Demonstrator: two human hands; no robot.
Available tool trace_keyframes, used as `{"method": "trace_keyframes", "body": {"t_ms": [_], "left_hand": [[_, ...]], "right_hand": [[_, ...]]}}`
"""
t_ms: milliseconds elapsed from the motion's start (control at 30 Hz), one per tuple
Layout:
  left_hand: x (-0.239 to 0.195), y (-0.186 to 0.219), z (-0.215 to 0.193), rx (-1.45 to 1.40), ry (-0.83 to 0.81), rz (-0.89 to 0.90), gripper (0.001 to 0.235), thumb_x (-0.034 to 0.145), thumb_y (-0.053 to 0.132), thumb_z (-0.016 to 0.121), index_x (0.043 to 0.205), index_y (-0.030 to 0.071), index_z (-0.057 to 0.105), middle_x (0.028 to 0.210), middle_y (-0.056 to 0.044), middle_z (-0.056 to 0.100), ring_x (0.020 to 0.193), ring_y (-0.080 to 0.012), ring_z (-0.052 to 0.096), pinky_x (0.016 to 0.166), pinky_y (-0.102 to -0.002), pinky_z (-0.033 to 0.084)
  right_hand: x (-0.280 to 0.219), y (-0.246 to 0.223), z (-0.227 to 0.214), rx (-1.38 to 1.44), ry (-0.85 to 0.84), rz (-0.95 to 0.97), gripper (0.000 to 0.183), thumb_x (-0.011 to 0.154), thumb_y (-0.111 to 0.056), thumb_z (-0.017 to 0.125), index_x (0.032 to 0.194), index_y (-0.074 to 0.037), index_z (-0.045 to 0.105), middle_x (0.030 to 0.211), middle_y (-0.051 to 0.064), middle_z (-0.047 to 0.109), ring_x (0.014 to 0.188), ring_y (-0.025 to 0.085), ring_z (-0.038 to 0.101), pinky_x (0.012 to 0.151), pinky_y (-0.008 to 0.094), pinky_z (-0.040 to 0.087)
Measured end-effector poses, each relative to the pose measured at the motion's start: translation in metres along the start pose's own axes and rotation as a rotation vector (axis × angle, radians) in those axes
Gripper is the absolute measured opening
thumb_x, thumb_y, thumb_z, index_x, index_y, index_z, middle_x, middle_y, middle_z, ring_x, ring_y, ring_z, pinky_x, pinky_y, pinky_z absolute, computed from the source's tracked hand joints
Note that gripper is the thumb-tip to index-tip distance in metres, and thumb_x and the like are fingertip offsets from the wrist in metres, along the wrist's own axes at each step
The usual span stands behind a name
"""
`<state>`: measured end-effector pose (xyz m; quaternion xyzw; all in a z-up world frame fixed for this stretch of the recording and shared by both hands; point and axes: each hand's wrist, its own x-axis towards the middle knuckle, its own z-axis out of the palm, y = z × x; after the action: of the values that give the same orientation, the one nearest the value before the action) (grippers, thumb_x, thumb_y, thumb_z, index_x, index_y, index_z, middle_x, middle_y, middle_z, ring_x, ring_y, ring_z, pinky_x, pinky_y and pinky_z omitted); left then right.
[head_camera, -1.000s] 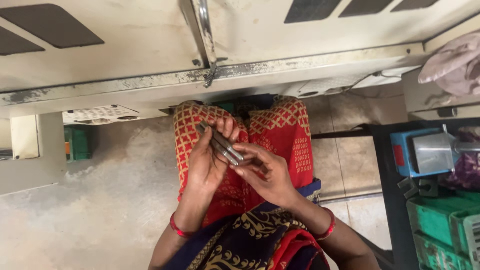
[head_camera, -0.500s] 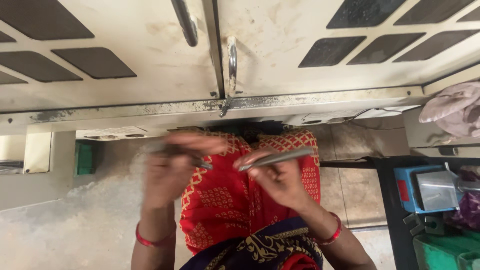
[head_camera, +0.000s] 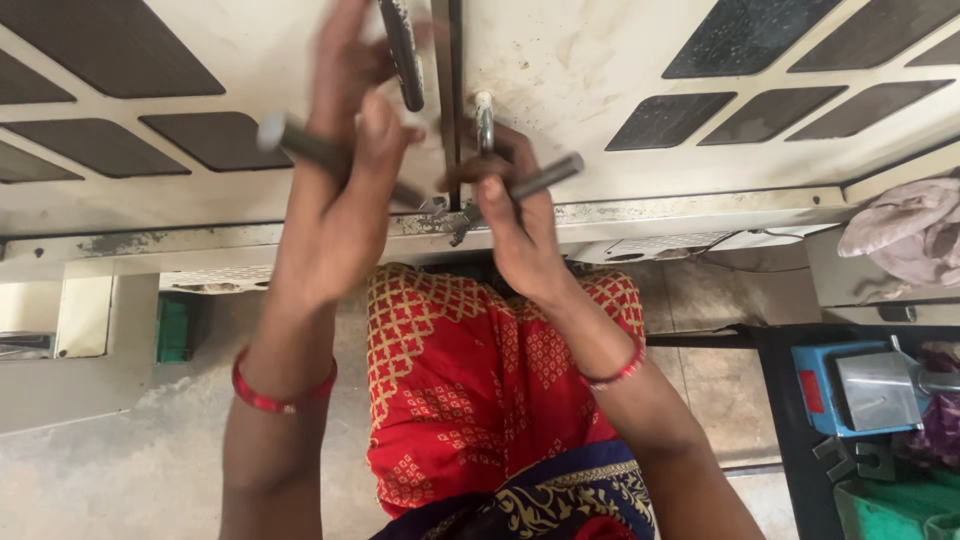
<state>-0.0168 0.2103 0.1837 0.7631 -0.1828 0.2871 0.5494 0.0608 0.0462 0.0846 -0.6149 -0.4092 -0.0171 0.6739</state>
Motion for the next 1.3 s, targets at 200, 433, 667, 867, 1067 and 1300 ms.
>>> {"method": "trace_keyframes", "body": {"t_ms": [200,433,667,867,1067,1300], "left_hand": [[0.030,-0.023,0.007,-0.131,-0.027,-0.095,0.069,0.116,0.065,0.022,0.144,0.007,0.047,0.077,-0.006,0.057,0.073,-0.0143,0.063,0.071,-0.028,0.055],[0.030,-0.051,0.018,-0.369,0.049,-0.073,0.077,0.114,0.068,0.023,0.126,0.003,0.062,0.063,-0.002,0.045,0.051,-0.0123,0.048,0.054,-0.027,0.048],[0.020,-0.051,0.024,-0.368,0.123,-0.060,0.076,0.118,0.065,0.026,0.129,-0.002,0.060,0.067,-0.006,0.044,0.054,-0.0143,0.048,0.054,-0.027,0.048],[0.018,-0.052,0.031,-0.373,0.168,-0.027,0.076,0.117,0.065,0.028,0.129,-0.003,0.058,0.068,-0.007,0.043,0.055,-0.0152,0.046,0.053,-0.027,0.045],[0.017,-0.059,0.035,-0.382,0.183,0.007,0.073,0.116,0.065,0.031,0.130,-0.002,0.055,0.069,-0.008,0.044,0.057,-0.0161,0.048,0.053,-0.028,0.046],[0.015,-0.065,0.034,-0.382,0.179,0.024,0.074,0.115,0.067,0.030,0.132,-0.001,0.053,0.071,-0.010,0.044,0.058,-0.0171,0.049,0.055,-0.029,0.048]], "right_hand": [[0.003,0.050,0.019,0.298,0.127,0.012,0.050,0.108,-0.054,0.048,0.119,-0.007,0.061,0.079,0.001,0.064,0.071,0.013,0.064,0.067,0.032,0.057],[0.007,0.085,0.011,0.321,0.034,-0.179,0.055,0.112,-0.054,0.040,0.084,-0.011,0.060,0.072,0.002,0.060,0.062,0.010,0.058,0.063,0.030,0.051],[0.005,0.078,0.004,0.385,-0.011,-0.067,0.067,0.105,-0.068,0.042,0.077,-0.009,0.058,0.072,0.004,0.058,0.064,0.014,0.057,0.064,0.030,0.049],[0.010,0.078,0.005,0.394,-0.037,-0.055,0.071,0.102,-0.071,0.044,0.074,-0.007,0.060,0.068,0.005,0.059,0.062,0.014,0.058,0.063,0.031,0.049],[0.011,0.079,0.002,0.340,-0.044,-0.090,0.074,0.102,-0.072,0.042,0.073,-0.007,0.062,0.066,0.005,0.060,0.065,0.015,0.057,0.068,0.032,0.047],[0.012,0.080,0.000,0.350,-0.063,-0.099,0.074,0.102,-0.071,0.044,0.072,-0.007,0.062,0.065,0.005,0.061,0.064,0.015,0.058,0.065,0.031,0.047]]}}
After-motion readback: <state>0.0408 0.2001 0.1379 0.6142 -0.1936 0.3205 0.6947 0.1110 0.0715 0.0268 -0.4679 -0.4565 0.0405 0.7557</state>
